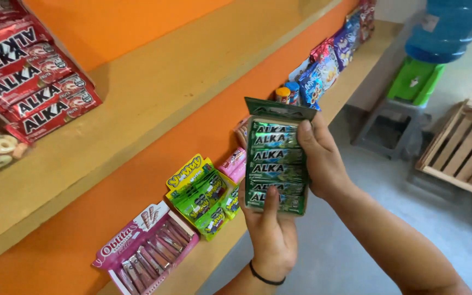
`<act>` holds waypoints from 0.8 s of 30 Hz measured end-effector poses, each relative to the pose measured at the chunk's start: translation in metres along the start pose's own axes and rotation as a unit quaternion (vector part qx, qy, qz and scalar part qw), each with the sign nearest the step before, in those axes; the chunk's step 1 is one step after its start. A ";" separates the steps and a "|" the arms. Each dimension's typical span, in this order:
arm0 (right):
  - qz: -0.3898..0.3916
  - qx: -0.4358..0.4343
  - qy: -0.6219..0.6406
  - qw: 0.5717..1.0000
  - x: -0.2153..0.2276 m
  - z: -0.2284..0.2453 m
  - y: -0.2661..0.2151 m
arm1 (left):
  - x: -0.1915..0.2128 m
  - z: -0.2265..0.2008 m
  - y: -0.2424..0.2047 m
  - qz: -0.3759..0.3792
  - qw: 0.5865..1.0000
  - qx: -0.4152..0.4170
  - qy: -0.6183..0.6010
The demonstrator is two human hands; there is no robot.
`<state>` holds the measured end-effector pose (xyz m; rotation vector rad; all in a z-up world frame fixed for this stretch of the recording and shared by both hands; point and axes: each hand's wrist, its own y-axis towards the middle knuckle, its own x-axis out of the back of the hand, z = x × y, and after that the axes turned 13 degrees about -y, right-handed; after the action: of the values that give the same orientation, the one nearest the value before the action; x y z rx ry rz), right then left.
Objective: The person wipes a wooden shelf with a blue cloth, then picks up bags of snacks and boxes of candy from a glass counter. They place the items on the shelf, arranging them neatly and opening the boxes to display the contents.
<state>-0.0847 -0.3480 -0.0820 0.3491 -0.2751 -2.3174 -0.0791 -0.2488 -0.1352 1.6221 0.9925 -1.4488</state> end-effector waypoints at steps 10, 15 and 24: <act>0.031 -0.087 0.041 0.995 0.030 -0.022 0.066 | -0.009 0.049 0.044 -0.088 0.995 -0.024 0.037; 0.115 -0.093 -0.120 0.982 0.049 -0.033 0.086 | -0.002 0.061 0.065 -0.095 0.991 -0.048 0.081; 0.184 0.367 -0.533 0.740 0.078 -0.062 0.066 | 0.033 0.083 0.075 -0.092 0.989 -0.090 0.069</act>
<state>-0.0729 -0.4555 -0.1336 -0.6827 -1.6675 -1.6527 -0.0449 -0.3533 -0.1736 1.5484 1.3433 -1.3356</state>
